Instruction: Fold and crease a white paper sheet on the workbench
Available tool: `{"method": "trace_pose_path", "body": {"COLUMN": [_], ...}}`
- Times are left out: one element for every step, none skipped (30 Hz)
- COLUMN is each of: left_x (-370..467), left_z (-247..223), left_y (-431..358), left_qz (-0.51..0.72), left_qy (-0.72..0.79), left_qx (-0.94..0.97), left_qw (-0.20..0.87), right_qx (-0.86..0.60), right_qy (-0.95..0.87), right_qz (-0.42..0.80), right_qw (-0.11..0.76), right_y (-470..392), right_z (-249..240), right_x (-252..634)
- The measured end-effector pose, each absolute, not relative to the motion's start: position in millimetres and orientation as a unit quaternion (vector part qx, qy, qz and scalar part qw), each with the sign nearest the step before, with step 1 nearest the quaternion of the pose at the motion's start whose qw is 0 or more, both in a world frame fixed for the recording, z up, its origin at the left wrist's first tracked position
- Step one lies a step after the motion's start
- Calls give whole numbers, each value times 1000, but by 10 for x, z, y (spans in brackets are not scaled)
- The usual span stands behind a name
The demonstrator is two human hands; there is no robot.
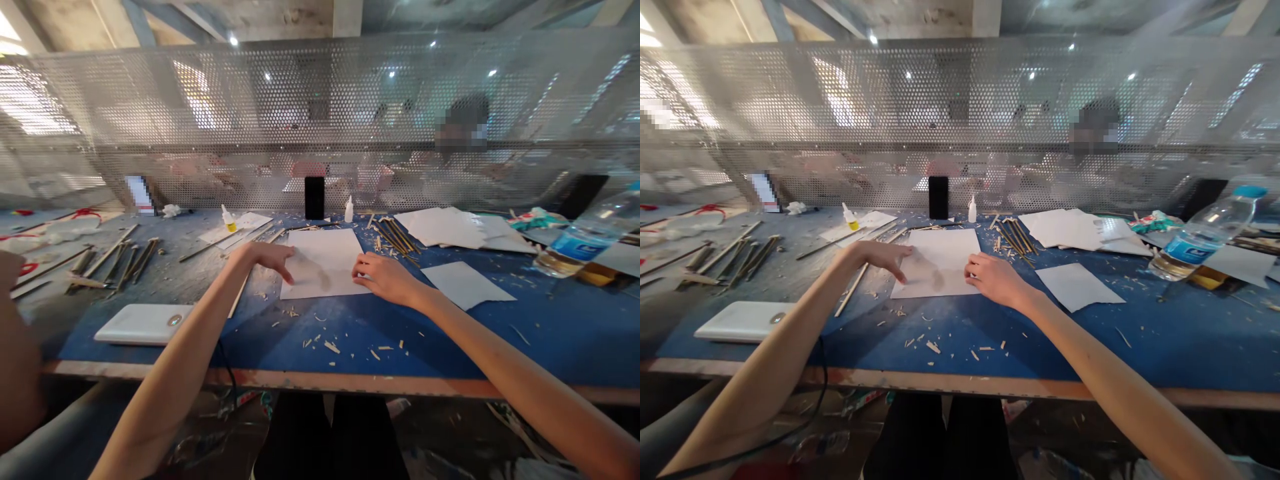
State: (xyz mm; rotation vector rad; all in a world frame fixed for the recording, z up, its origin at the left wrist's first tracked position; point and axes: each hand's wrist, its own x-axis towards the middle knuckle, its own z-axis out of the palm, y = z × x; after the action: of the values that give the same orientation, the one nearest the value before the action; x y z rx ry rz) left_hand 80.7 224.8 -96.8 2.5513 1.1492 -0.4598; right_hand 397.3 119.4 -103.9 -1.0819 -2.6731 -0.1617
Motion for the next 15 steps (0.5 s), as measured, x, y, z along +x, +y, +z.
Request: {"method": "trace_pose_path", "body": {"left_x": [810,812,813,813,812,809,807,804,801,799,797,796,796,796,797], "left_z": [-960,-952,-946,-941,-940,-942,-946,-952,-958,-964,-969,-972,-974,-974,-973], "left_y": [2243,2239,2236,2235,2237,2240,2245,2251,2256,2261,2265,2266,2266,2265,2263], "left_qz": [-169,-177,-180,-181,-180,-179,-176,-173,-170,-168,-167,-167,-168,-167,-167], "left_qy": [406,410,412,412,411,410,409,407,404,401,399,399,400,401,400], "left_qx": [884,879,877,876,876,877,878,879,881,883,885,885,885,884,885], "left_qw": [158,165,170,173,175,177,177,176,176,175,173,172,171,171,171], "right_qx": [-382,-392,-398,-398,-391,-381,-370,-363,-363,-369,-379,-388,-394,-396,-391], "right_qy": [-913,-907,-904,-905,-909,-915,-920,-923,-922,-919,-914,-909,-906,-906,-909], "right_qz": [-70,-83,-89,-82,-65,-42,-21,-8,-7,-18,-35,-52,-63,-65,-57], "right_qw": [128,129,129,128,126,125,126,129,133,138,142,143,141,138,133], "right_y": [1197,1199,1199,1194,1187,1178,1168,1161,1157,1157,1160,1166,1174,1182,1190], "right_z": [-1040,-1040,-1039,-1036,-1033,-1030,-1029,-1029,-1030,-1031,-1032,-1032,-1031,-1031,-1031], "right_x": [3978,3980,3979,3973,3963,3948,3932,3917,3906,3901,3903,3912,3926,3943,3958]}}
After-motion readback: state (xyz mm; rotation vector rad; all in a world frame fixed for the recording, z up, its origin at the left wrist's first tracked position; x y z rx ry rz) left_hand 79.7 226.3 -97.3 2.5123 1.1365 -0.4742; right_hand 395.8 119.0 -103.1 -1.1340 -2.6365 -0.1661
